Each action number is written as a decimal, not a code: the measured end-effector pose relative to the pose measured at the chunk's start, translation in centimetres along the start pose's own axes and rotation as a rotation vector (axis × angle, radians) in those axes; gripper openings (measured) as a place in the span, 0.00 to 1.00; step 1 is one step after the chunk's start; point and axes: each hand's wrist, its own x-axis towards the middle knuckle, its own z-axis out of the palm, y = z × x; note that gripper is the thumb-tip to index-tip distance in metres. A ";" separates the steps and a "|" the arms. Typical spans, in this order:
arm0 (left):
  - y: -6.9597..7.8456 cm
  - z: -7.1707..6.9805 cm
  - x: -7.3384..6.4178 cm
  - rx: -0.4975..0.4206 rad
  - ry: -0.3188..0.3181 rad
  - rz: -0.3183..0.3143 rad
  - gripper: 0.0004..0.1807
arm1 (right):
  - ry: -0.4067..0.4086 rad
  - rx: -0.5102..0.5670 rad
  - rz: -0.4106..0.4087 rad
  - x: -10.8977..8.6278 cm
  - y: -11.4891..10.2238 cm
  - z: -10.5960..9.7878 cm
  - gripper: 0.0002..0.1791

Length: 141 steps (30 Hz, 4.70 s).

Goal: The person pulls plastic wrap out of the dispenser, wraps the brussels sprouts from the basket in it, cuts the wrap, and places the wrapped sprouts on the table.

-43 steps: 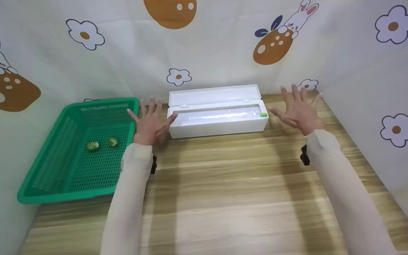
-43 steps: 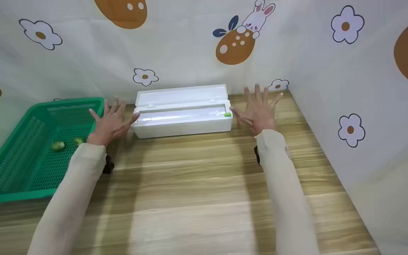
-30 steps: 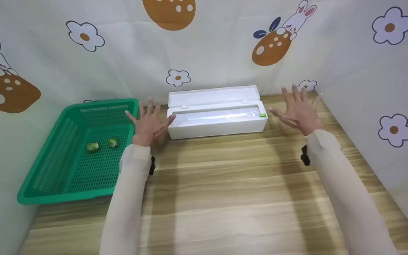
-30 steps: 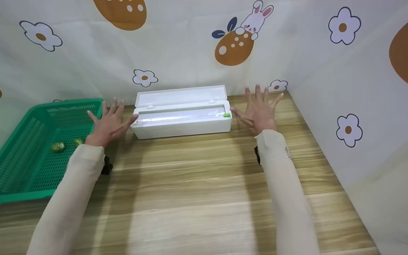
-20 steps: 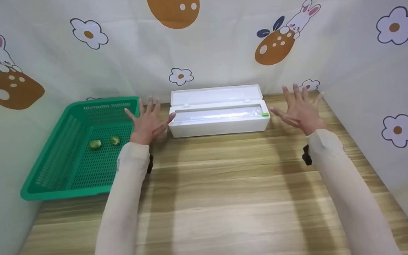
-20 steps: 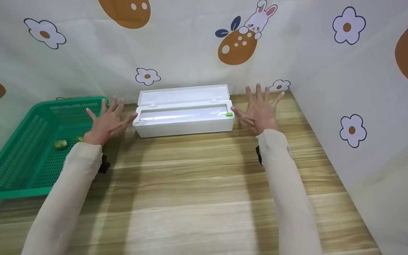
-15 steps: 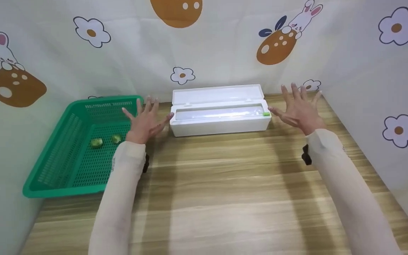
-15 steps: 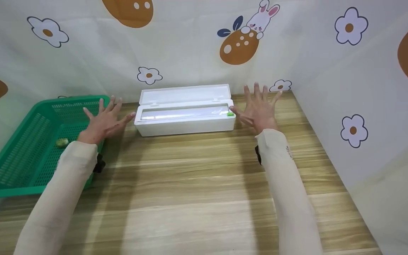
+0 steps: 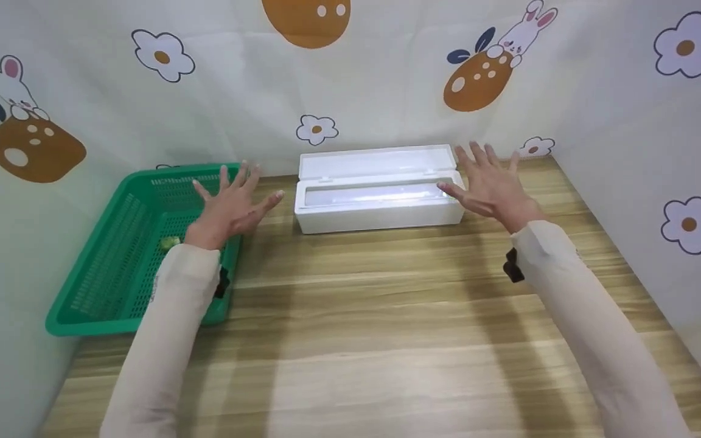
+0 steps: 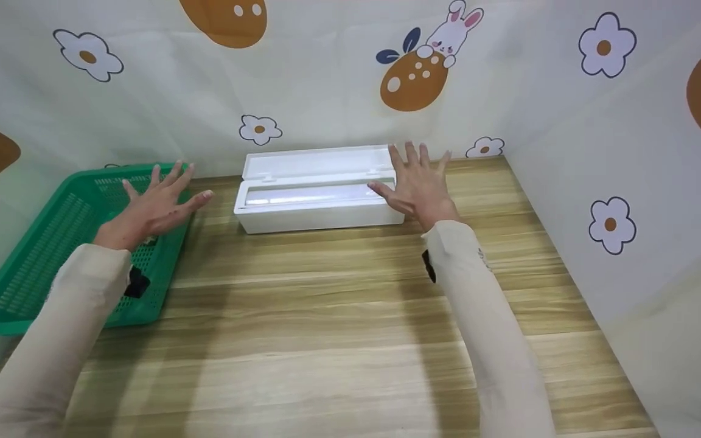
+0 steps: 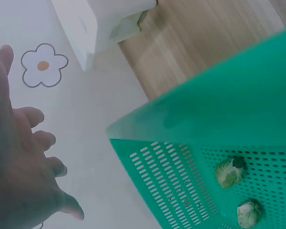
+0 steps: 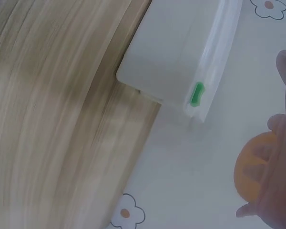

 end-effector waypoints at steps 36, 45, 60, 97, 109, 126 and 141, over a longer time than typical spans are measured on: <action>4.1 1.1 5.2 -0.633 -0.044 -0.061 0.24 | 0.024 0.479 -0.030 2.5 -0.3 1.0 0.25; 5.0 4.2 5.9 -0.597 0.114 0.042 0.14 | 0.129 0.461 -0.059 3.3 -0.7 3.1 0.19; 4.7 6.2 6.7 -0.538 0.116 0.039 0.12 | 0.159 0.393 -0.065 3.4 -0.3 4.9 0.15; 5.9 6.4 8.0 -0.463 0.212 -0.032 0.12 | 0.183 0.286 -0.196 3.6 0.4 4.9 0.09; 6.5 6.1 8.8 -0.469 0.297 -0.090 0.14 | 0.344 0.132 -0.229 3.7 -0.8 4.9 0.06; 6.8 6.1 9.1 -0.484 0.296 -0.123 0.13 | 0.222 0.058 -0.166 5.1 -6.2 5.5 0.09; 6.2 6.1 8.8 -0.508 0.307 -0.060 0.14 | 0.217 0.210 -0.077 5.1 -4.9 5.6 0.12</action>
